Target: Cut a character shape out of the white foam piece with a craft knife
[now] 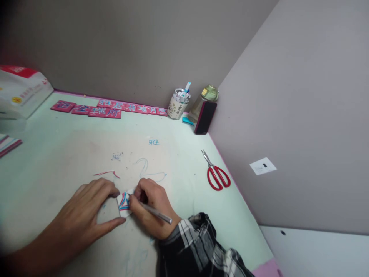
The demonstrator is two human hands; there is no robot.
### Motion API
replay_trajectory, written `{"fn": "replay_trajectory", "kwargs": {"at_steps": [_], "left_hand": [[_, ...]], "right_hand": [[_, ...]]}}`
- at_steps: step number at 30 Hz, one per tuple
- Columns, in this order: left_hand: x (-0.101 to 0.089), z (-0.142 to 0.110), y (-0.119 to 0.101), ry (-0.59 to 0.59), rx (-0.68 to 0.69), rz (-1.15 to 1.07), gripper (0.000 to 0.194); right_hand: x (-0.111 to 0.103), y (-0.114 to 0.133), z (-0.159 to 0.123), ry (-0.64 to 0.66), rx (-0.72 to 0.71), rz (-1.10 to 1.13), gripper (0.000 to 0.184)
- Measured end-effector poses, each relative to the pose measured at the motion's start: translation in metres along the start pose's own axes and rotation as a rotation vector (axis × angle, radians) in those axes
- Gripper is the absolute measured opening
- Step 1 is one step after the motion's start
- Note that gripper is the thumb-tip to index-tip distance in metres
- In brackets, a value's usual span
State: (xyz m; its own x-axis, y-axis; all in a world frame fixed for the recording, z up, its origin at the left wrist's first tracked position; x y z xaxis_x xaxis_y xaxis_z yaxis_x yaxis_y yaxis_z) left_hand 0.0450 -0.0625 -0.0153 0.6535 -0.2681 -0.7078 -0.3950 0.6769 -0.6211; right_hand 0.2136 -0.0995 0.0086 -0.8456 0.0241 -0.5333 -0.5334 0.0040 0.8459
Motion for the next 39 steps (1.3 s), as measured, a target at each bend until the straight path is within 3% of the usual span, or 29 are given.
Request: {"fn": "replay_trajectory", "kwargs": {"at_steps": [6, 24, 39], "left_hand": [[-0.0017, 0.0011, 0.0013, -0.001, -0.045, -0.028, 0.031], [-0.002, 0.0017, 0.001, 0.032, -0.021, -0.03, 0.039], [-0.0025, 0.0016, 0.0025, 0.027, -0.063, -0.054, 0.033]], "right_hand": [[-0.0006, 0.0034, 0.0013, 0.02, 0.008, 0.011, 0.015], [0.0011, 0.0, 0.0005, 0.06, 0.016, 0.022, 0.016], [0.0017, 0.0014, -0.0008, 0.075, 0.017, 0.029, 0.015]]}}
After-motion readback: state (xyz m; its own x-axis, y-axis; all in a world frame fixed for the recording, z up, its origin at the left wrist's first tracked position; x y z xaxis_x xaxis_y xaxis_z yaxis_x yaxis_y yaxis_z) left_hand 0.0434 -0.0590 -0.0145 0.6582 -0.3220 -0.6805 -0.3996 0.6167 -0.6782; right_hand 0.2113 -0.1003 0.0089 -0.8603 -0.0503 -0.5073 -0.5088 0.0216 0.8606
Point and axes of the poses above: each hand's wrist, its own z-axis towards the middle knuckle, its own x-axis out of the palm, y = z × x, the point moved 5 cm from there along z, towards the middle knuckle, and after that the axes turned 7 degrees about -z, right-handed, at the moved point
